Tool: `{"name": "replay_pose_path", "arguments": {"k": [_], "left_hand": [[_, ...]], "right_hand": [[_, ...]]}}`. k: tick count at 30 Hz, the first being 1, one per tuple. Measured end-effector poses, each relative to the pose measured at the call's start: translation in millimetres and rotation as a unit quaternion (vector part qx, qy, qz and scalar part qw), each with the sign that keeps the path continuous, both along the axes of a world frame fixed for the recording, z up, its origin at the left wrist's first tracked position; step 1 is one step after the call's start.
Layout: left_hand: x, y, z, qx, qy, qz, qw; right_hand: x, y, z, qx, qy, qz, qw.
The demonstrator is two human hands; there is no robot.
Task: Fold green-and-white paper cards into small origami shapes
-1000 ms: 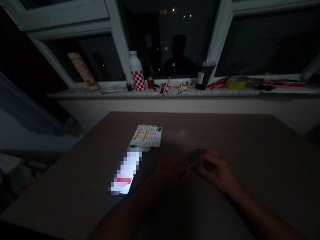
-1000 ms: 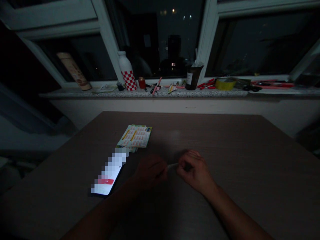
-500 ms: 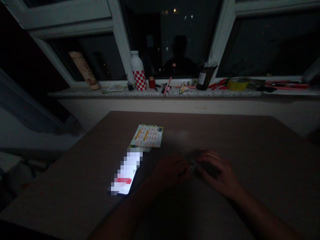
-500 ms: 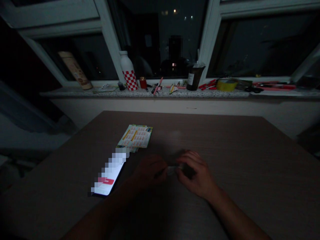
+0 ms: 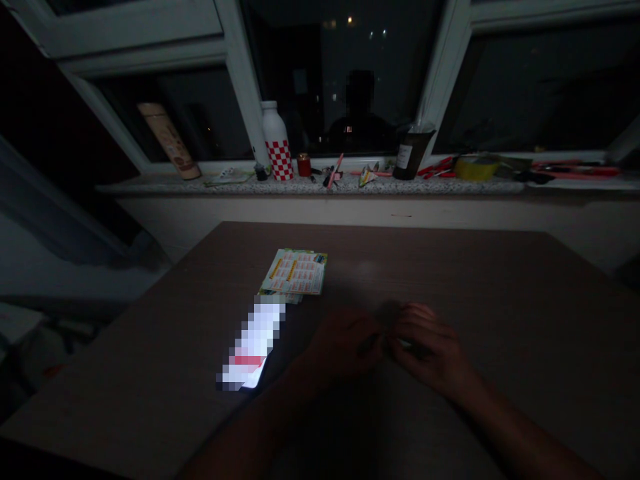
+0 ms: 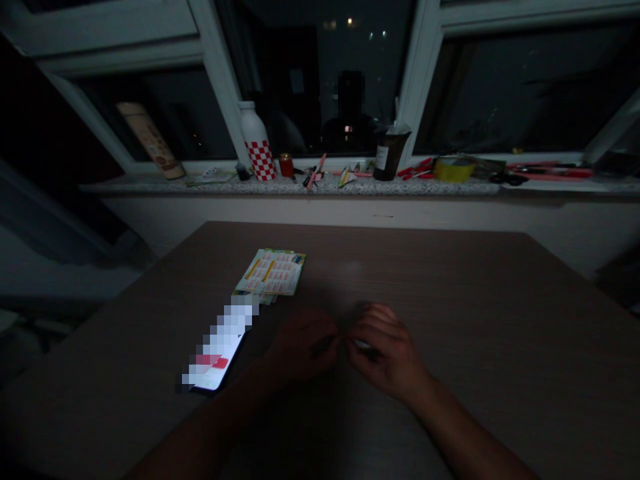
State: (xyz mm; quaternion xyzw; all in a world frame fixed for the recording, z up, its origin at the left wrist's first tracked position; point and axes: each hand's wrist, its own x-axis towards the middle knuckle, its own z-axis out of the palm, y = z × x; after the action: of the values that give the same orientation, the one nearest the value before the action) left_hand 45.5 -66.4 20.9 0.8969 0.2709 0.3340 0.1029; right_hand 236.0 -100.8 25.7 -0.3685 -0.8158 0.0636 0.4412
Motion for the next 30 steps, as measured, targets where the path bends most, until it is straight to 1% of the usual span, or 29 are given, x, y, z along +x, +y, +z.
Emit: {"name": "replay_pose_path", "arguments": {"k": [5,10,13,19,22,25,28,30], "left_hand": [[4.7,0.8,-2.5,0.009,-0.032,-0.030,0.999],[9.8,-2.4,-3.1,-0.009,-0.088,-0.019,0.996],[10.5,-3.7,-1.7,-0.011,-0.110,-0.010,0.994],[7.0,-1.5,-3.4,0.005,-0.114,-0.015,0.993],[5.2,-0.1,-4.9,0.033,-0.098,-0.015,0.994],[4.5,-0.1,-2.8,0.057,-0.045,-0.031,0.997],[5.2,-1.4,0.7,0.062,-0.001,-0.044,0.997],[6.4,-2.4,1.9,0.055,0.005,-0.049,0.997]], "right_hand": [[-3.0,-1.7,2.1,0.033,-0.027,0.006,0.999],[-6.2,-3.8,1.4,0.065,-0.011,-0.003,0.998],[-7.9,-4.3,0.4,0.066,0.007,-0.003,0.998],[-7.9,-4.0,0.7,0.049,0.030,0.000,0.998],[-6.6,-4.5,3.9,0.037,0.019,-0.008,0.999],[-5.4,-5.3,7.1,0.026,0.005,-0.008,1.000],[-4.6,-5.1,7.8,0.018,-0.009,0.002,1.000],[-4.6,-4.3,6.8,0.021,-0.009,0.011,1.000]]}}
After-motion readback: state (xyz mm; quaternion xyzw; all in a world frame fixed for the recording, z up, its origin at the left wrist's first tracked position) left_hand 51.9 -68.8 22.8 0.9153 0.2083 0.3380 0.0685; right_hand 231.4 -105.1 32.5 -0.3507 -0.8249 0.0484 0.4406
